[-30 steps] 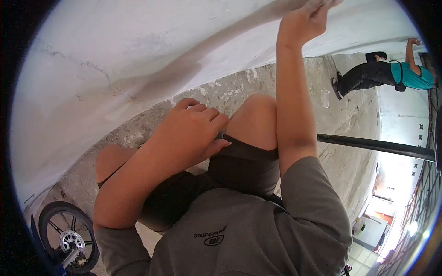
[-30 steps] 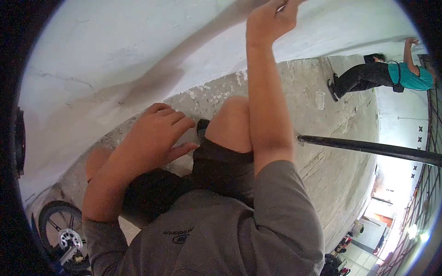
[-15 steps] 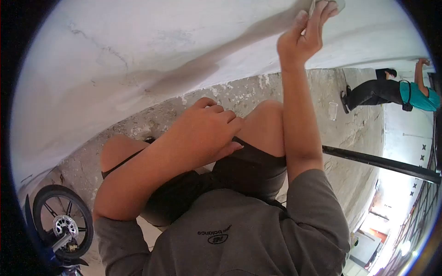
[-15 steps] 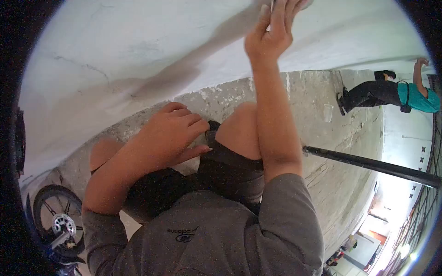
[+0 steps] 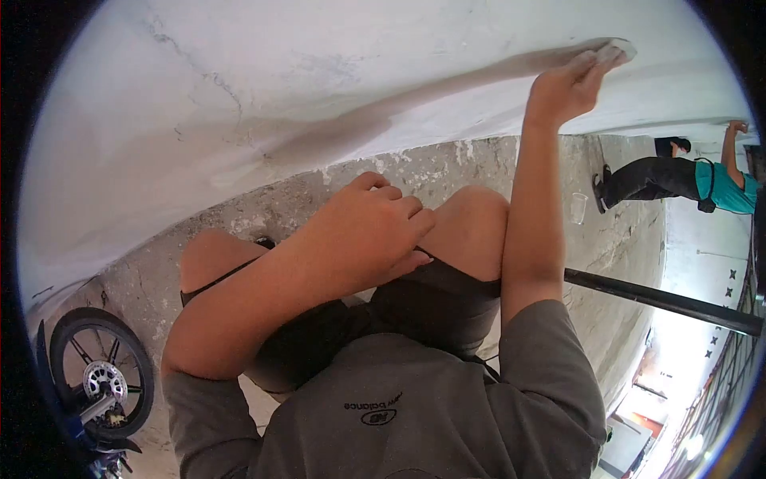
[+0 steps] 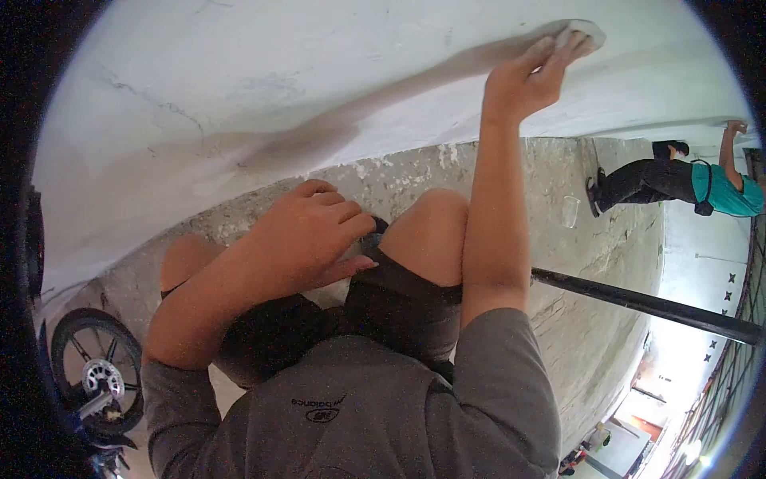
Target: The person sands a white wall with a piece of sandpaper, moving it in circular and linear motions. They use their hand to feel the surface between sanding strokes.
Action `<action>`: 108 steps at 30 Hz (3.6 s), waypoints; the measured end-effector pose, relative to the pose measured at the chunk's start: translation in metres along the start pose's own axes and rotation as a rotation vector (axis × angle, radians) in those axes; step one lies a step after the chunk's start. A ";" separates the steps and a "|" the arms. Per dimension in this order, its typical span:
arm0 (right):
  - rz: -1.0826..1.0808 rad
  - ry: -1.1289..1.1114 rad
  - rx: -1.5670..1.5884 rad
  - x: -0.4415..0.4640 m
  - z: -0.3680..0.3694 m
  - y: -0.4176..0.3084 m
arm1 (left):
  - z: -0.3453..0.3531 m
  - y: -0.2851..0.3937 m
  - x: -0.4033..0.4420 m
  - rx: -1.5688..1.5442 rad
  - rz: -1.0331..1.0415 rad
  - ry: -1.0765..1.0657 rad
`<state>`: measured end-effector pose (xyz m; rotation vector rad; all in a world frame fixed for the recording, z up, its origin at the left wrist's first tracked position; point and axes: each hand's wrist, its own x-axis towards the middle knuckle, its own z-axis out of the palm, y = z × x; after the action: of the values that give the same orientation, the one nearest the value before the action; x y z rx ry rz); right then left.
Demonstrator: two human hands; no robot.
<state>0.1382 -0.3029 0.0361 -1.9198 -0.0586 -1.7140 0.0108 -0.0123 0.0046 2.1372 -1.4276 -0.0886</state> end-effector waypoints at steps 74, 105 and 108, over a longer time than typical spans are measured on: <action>0.099 -0.243 -0.347 -0.018 0.009 -0.036 | 0.021 -0.002 0.004 0.018 -0.011 -0.059; -0.494 -0.222 -0.180 -0.037 0.022 -0.074 | 0.019 -0.001 0.004 -0.003 0.012 -0.092; -0.663 -0.207 -0.086 -0.024 0.024 -0.071 | 0.022 -0.004 0.004 -0.006 0.002 -0.109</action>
<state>0.1278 -0.2255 0.0398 -2.2981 -0.7877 -1.9192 0.0080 -0.0238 -0.0144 2.1558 -1.4886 -0.2115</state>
